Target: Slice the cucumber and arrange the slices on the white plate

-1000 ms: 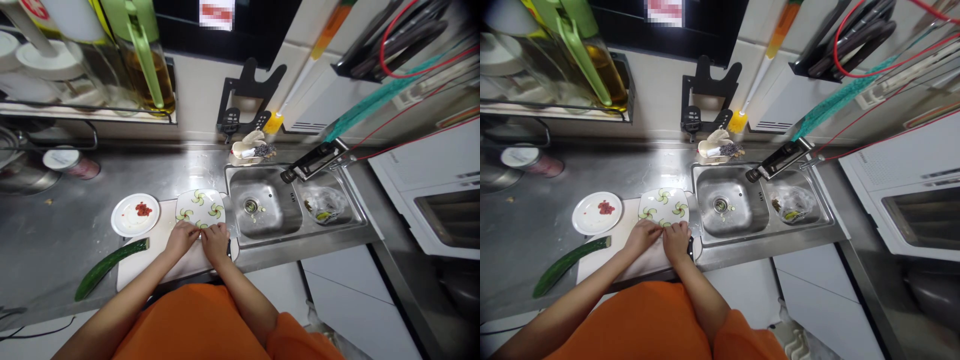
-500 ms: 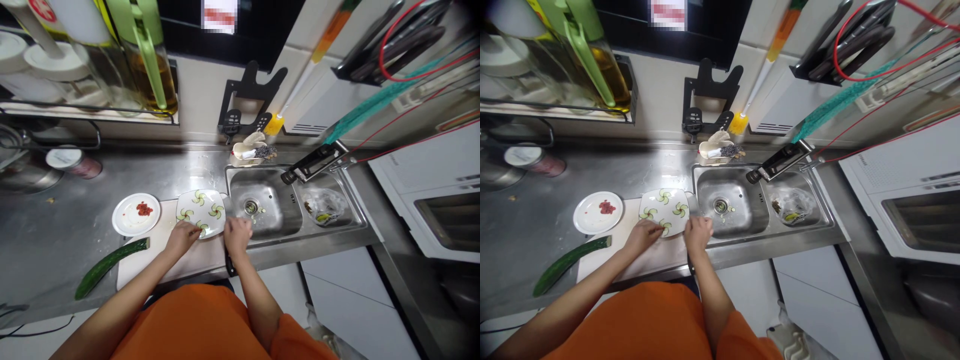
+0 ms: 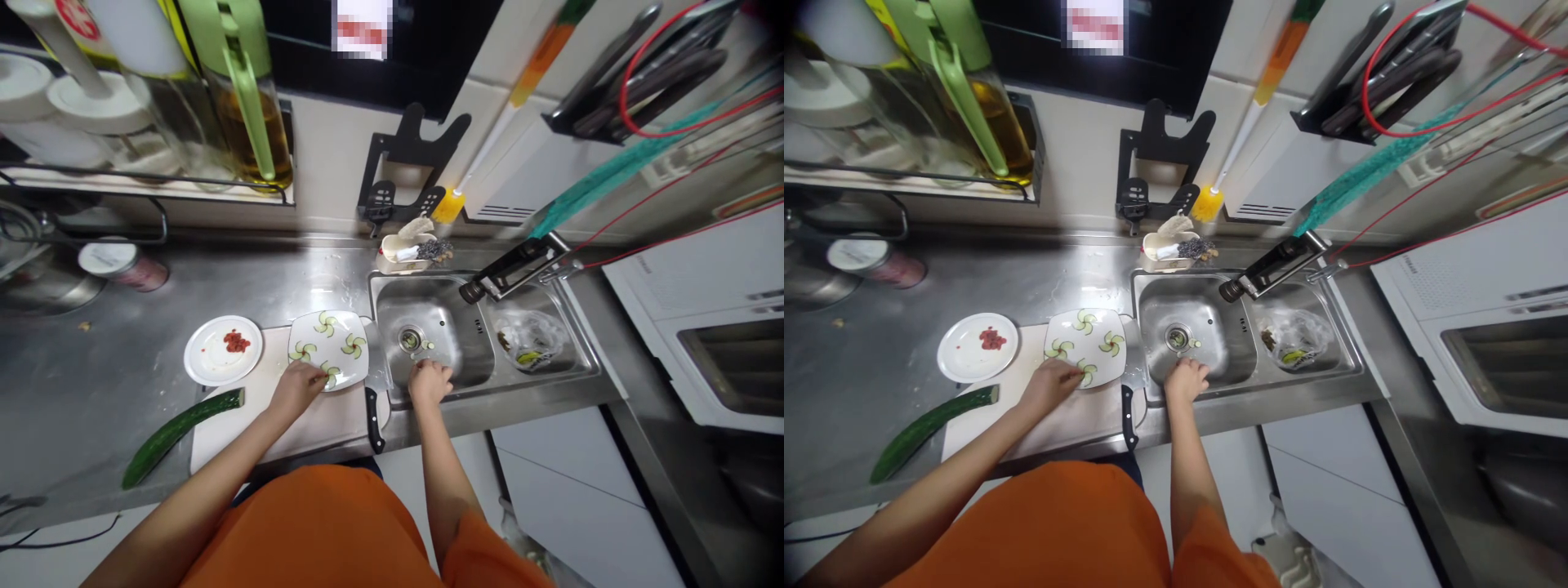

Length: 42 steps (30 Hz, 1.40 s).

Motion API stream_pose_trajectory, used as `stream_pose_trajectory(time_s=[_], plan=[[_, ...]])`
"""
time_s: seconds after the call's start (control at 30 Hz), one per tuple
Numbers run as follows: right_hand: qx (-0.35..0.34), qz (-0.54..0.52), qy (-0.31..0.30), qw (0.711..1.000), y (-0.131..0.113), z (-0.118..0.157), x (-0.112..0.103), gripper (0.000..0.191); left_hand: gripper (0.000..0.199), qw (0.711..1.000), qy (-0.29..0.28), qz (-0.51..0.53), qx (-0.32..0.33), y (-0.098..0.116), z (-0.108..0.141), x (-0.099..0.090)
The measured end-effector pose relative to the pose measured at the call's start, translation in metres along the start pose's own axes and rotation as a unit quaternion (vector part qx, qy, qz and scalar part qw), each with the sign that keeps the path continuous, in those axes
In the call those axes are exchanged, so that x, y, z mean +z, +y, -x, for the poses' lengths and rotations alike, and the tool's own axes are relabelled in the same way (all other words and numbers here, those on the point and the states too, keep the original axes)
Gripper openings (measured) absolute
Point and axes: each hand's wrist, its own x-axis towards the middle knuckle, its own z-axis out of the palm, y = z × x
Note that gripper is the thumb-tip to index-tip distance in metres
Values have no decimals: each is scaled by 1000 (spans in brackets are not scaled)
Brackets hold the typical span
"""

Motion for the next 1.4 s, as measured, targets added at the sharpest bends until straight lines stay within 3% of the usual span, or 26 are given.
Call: stream_pose_trajectory(time_s=[0.3,0.57,0.67,0.9,1.4], plan=[[-142,-92,6,986,-40,38,-11,18,19,1000,18,-6,6,2,1,3],[-325,-136,-9,936,-69,78,0,16,18,1000,4,-23,13,3,0,5],[-365,-138,-16,920,-74,87,6,17,17,1000,-3,-22,15,2,0,5],[-394,-130,-35,909,-76,91,13,21,17,1000,1,-27,13,3,1,4],[-378,-138,-23,915,-79,92,12,20,17,1000,-13,-5,15,1,1,1]])
